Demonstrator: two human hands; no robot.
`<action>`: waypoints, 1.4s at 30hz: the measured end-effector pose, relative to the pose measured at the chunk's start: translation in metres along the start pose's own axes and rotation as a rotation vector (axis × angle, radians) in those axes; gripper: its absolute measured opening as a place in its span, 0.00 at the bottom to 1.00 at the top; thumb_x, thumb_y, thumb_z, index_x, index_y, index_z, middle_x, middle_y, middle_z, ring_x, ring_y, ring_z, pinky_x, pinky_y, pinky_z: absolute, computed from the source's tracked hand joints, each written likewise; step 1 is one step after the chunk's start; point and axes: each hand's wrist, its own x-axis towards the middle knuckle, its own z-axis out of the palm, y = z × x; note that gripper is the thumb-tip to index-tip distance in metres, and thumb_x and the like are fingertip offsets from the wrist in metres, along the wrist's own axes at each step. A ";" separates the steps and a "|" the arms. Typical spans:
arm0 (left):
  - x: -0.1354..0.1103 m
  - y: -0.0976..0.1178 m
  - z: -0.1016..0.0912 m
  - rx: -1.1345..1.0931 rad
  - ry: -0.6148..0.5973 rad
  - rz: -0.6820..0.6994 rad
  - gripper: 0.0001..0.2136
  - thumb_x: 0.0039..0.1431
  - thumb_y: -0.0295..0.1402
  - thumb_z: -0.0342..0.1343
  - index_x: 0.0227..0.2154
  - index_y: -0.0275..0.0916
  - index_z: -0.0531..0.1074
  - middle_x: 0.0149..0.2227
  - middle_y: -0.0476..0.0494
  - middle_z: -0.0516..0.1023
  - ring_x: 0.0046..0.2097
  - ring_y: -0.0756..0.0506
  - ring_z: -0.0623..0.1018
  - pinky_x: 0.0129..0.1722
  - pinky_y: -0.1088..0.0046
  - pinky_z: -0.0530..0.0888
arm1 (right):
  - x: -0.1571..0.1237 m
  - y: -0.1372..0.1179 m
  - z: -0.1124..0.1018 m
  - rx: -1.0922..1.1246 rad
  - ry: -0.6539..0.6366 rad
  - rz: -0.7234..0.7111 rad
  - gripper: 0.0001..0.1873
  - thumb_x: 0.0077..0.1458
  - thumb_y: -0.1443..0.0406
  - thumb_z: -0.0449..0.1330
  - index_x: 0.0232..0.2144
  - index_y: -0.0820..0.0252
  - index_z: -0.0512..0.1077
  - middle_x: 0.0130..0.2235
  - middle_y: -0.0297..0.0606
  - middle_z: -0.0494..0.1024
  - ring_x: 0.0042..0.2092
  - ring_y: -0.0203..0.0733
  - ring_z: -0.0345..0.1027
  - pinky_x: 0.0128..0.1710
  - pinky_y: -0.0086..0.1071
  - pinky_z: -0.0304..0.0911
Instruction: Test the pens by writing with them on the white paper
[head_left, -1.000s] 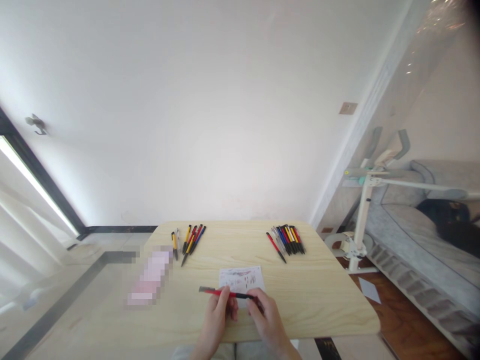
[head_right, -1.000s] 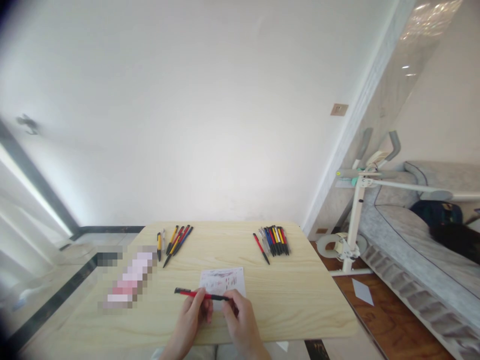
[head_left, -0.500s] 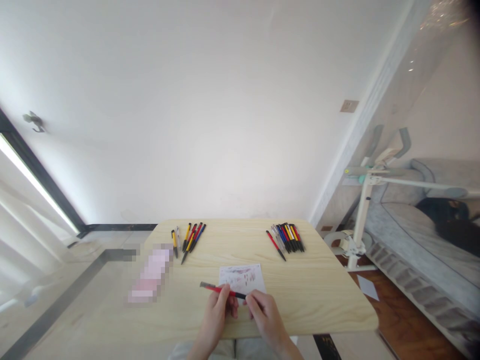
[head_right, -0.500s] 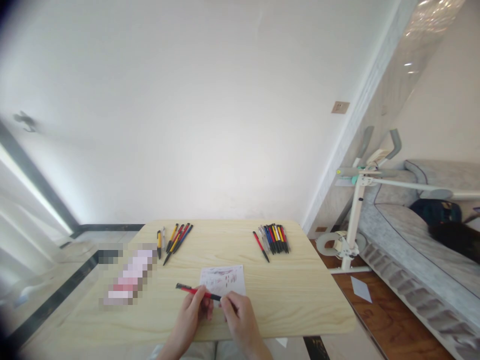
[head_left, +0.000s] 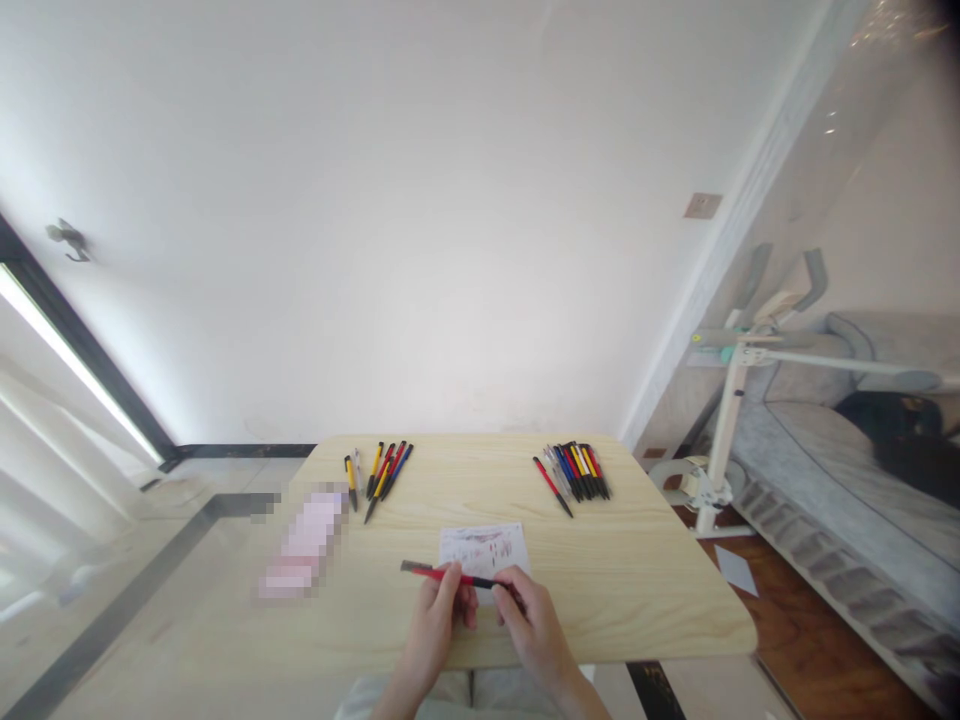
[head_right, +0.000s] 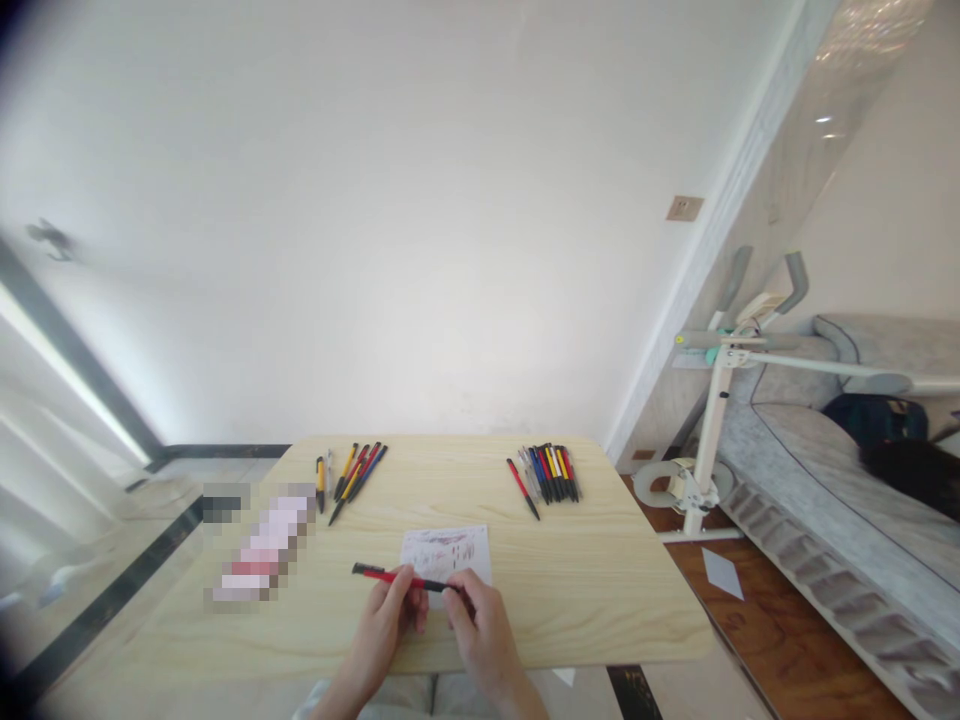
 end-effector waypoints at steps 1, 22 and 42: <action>0.000 0.000 0.000 -0.005 -0.002 0.003 0.18 0.52 0.44 0.48 0.14 0.37 0.62 0.14 0.49 0.67 0.17 0.52 0.66 0.19 0.76 0.61 | 0.000 -0.001 0.000 -0.010 -0.006 0.004 0.15 0.56 0.57 0.48 0.26 0.60 0.66 0.19 0.29 0.63 0.22 0.33 0.57 0.22 0.26 0.51; 0.000 -0.001 -0.002 -0.024 -0.079 -0.018 0.18 0.53 0.43 0.47 0.15 0.36 0.63 0.15 0.49 0.68 0.18 0.51 0.67 0.20 0.75 0.62 | 0.000 0.000 -0.003 0.001 -0.050 0.050 0.19 0.57 0.57 0.46 0.19 0.60 0.58 0.17 0.27 0.58 0.21 0.31 0.53 0.22 0.25 0.47; 0.006 0.007 -0.020 -0.106 0.212 0.096 0.22 0.50 0.39 0.53 0.47 0.37 0.61 0.31 0.43 0.76 0.31 0.47 0.75 0.35 0.67 0.71 | -0.010 0.002 -0.007 0.068 0.107 0.067 0.18 0.57 0.58 0.46 0.18 0.58 0.56 0.16 0.26 0.55 0.19 0.31 0.50 0.19 0.26 0.46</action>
